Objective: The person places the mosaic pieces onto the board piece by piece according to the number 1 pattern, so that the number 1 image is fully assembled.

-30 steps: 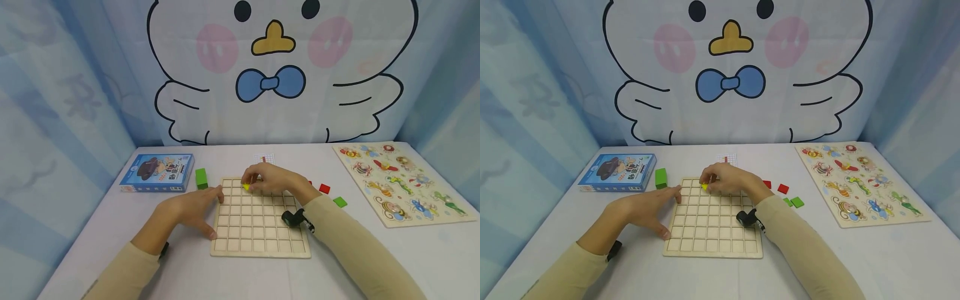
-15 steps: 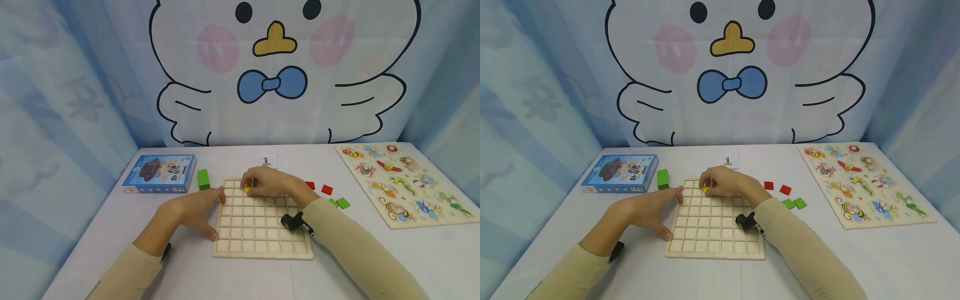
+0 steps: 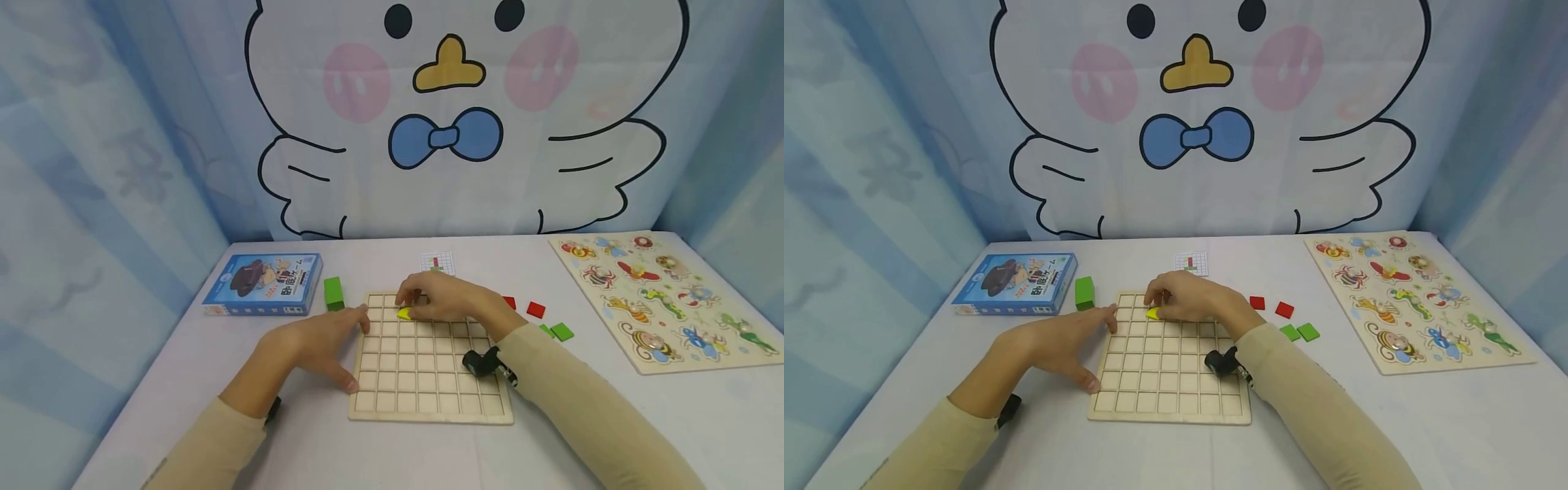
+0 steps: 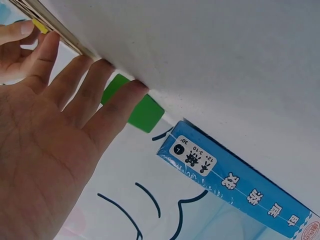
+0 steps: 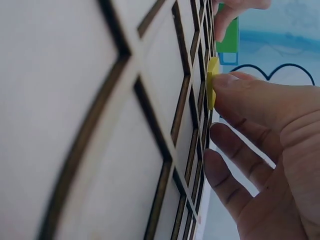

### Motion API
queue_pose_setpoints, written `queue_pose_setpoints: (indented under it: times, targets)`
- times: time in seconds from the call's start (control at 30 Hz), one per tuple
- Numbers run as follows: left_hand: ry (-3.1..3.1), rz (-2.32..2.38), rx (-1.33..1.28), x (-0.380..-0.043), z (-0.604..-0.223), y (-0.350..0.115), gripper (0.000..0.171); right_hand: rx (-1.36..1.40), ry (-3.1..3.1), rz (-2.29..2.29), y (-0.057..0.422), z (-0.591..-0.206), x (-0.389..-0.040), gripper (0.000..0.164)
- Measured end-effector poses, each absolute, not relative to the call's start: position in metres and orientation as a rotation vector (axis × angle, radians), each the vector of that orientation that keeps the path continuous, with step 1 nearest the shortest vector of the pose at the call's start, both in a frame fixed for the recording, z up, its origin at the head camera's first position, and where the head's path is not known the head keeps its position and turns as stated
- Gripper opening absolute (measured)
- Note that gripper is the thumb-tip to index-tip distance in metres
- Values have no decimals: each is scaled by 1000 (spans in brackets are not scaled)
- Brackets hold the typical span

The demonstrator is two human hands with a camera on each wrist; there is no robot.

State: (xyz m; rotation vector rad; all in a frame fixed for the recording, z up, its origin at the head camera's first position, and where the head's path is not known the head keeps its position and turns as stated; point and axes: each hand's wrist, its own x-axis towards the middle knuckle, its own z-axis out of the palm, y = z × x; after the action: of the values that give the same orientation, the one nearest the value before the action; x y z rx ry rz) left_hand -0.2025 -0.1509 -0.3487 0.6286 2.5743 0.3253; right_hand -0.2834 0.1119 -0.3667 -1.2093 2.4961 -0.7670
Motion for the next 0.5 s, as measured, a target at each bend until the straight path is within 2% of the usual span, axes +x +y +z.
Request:
queue_pose_setpoints:
  times: [0.5]
  targets:
    - [2570,346,619,-204,-348,-154,81,-1196,2474,-691,106,-361,-286,15]
